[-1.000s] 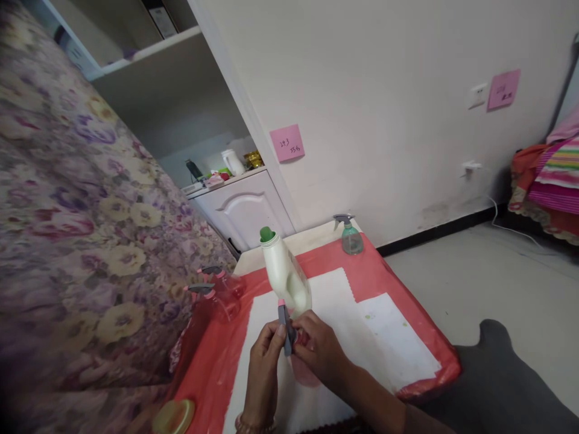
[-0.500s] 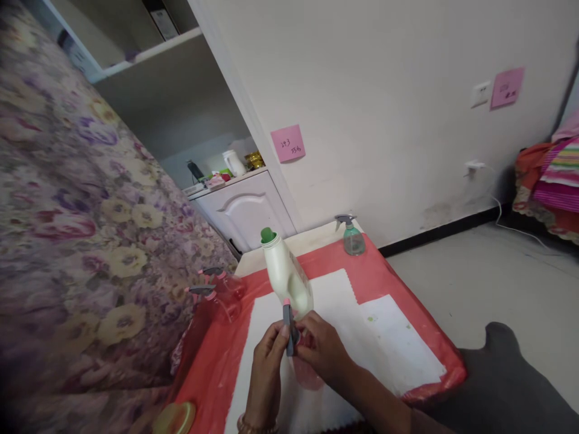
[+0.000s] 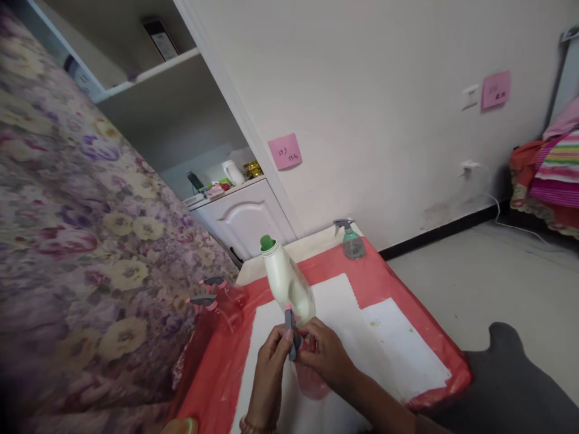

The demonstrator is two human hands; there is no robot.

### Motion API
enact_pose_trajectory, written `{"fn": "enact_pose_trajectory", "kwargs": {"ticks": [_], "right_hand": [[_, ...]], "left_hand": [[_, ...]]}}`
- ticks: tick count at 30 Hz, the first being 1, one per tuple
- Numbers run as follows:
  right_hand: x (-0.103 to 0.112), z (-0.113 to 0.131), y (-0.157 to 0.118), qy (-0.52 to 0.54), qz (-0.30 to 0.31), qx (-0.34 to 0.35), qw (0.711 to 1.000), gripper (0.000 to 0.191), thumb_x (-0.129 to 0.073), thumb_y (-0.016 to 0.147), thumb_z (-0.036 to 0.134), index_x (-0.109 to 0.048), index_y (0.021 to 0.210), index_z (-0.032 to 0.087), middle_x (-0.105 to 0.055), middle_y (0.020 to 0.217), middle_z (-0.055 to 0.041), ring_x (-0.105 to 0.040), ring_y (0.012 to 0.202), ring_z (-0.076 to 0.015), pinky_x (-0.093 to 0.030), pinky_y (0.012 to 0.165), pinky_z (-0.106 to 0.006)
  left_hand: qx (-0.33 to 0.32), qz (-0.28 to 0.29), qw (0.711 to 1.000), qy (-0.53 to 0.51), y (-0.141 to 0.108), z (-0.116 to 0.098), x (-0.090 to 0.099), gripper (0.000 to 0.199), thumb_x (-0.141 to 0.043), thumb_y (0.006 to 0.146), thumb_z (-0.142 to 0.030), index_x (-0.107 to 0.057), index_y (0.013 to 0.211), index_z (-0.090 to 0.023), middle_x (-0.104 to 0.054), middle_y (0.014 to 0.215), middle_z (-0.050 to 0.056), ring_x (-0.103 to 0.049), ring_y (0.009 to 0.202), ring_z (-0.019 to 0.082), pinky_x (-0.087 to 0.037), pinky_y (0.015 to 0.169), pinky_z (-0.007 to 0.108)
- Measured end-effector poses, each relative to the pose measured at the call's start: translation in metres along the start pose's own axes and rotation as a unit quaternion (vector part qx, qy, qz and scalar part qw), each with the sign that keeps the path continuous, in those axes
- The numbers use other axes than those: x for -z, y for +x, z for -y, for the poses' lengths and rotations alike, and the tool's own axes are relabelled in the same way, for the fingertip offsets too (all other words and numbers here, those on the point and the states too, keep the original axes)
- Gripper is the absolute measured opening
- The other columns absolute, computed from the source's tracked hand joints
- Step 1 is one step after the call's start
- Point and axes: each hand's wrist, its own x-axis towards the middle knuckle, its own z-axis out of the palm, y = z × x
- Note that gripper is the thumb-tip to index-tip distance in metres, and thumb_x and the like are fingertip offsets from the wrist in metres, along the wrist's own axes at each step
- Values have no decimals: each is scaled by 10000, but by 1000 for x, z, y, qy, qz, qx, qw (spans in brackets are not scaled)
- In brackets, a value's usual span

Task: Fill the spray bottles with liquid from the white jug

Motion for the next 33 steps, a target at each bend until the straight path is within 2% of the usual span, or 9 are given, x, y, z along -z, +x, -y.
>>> {"fn": "enact_pose_trajectory", "kwargs": {"ticks": [5,11,19,24,33], "right_hand": [[1,0,-1,5,18,8,1000,118,-672,717,182,-691,830,212,-529,787,24,-498,718,-152,-350,643,-259],[-1,-2,-1,36,15,24,999,181,-659,723,202,-710,897,214,-564,811,13,-510,737,-159,-367,664,-265],[6,5,0,-30,36,37,998,93,-643,731,212,-681,814,197,-544,798,13,-512,721,-155,-353,658,-270],[5,5,-1,-7,27,36,999,153,-645,710,226,-702,849,201,-563,802,7,-528,719,-162,-366,659,-275],[1,4,-2,-38,3,6,999,194,-697,685,162,-706,875,195,-572,794,15,-531,717,-156,-378,663,-267]], "left_hand": [[-5,3,1000,14,-3,-2,0,299,-558,895,-465,-631,935,-178,-639,869,37,-552,805,189,-443,731,278],[-5,-8,1000,16,0,0,-3,292,-617,847,-470,-621,880,-180,-618,876,40,-572,826,201,-464,717,278],[-11,-33,999,6,-8,4,-4,292,-554,895,-464,-637,914,-184,-634,856,30,-541,779,176,-454,717,270],[-11,-43,999,11,-9,4,-6,296,-599,860,-475,-638,902,-185,-634,890,42,-568,842,201,-466,734,279],[0,-52,999,-10,-5,9,-7,312,-555,888,-484,-592,799,-187,-572,747,-7,-490,736,157,-426,681,243]]}}
